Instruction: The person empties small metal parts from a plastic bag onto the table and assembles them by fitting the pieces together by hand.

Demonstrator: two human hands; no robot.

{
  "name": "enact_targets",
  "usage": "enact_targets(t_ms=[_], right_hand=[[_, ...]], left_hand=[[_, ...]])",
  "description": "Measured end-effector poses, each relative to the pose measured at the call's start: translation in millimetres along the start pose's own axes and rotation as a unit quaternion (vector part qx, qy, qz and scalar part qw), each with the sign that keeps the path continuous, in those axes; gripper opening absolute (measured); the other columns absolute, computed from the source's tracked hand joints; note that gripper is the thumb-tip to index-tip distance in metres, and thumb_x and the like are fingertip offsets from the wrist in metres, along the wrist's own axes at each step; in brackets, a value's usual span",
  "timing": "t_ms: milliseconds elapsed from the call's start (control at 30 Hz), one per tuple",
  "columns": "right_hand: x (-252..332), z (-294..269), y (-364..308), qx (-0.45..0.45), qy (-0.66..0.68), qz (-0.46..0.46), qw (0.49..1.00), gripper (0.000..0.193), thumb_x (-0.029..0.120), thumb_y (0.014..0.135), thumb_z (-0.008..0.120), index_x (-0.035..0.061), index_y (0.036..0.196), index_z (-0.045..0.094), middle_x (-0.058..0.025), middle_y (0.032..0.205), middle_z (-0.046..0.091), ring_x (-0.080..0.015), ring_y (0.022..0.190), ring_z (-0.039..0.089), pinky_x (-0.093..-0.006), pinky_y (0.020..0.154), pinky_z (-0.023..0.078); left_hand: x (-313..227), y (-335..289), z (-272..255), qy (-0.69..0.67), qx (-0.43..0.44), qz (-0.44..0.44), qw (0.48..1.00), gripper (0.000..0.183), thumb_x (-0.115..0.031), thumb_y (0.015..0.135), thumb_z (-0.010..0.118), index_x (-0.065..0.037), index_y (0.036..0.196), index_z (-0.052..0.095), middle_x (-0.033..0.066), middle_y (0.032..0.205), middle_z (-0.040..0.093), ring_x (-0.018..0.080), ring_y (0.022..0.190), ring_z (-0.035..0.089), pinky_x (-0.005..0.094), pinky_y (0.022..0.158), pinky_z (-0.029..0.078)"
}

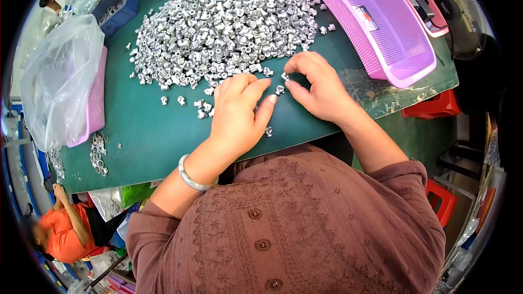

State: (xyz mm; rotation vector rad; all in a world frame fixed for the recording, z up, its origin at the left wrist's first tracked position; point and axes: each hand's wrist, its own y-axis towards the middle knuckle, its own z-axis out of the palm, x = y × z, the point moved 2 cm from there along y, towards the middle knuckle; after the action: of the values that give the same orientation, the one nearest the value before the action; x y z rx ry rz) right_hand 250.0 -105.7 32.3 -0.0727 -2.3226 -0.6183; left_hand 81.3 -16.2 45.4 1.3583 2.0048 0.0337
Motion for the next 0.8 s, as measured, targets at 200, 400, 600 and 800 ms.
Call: enact_targets(t_ms=[200,400,600,800], right_hand=[[22,-1,0,0.005,0.189,0.057,0.98,0.019,0.005,0.079,0.071,0.0007,0.095,0.061,-0.009,0.09,0.064,-0.0194,0.082,0.064,-0.031,0.073,0.052],[32,5,1,-0.006,0.227,0.067,0.972,0.02,0.003,0.08,0.071,-0.0002,0.098,0.061,-0.0059,0.091,0.063,-0.0147,0.083,0.061,-0.0286,0.077,0.05],[39,8,4,-0.041,0.186,0.024,0.981,0.023,0.002,0.077,0.073,0.001,0.096,0.061,-0.008,0.087,0.062,-0.0199,0.08,0.062,-0.0312,0.072,0.051],[43,10,7,-0.051,0.17,0.002,0.984,0.024,0.002,0.075,0.074,0.0026,0.095,0.061,-0.0079,0.086,0.061,-0.0222,0.08,0.061,-0.0326,0.071,0.05]], left_hand=[[5,7,1,-0.234,-0.009,-0.123,0.964,0.019,-0.014,0.089,0.065,0.0,0.101,0.069,0.0081,0.085,0.061,0.0193,0.076,0.057,0.0314,0.068,0.045],[11,1,1,-0.47,0.044,-0.288,0.833,0.017,-0.012,0.095,0.061,0.001,0.101,0.07,-0.0009,0.086,0.065,0.0036,0.071,0.051,0.0214,0.064,0.042],[4,0,-8,-0.535,0.02,-0.282,0.797,0.018,-0.011,0.095,0.06,0.002,0.104,0.07,0.0014,0.09,0.068,0.0045,0.081,0.057,0.0203,0.071,0.045],[6,-2,-12,-0.528,0.015,-0.268,0.805,0.018,-0.01,0.095,0.061,0.002,0.104,0.07,0.0008,0.089,0.067,0.0038,0.079,0.055,0.0199,0.07,0.045]])
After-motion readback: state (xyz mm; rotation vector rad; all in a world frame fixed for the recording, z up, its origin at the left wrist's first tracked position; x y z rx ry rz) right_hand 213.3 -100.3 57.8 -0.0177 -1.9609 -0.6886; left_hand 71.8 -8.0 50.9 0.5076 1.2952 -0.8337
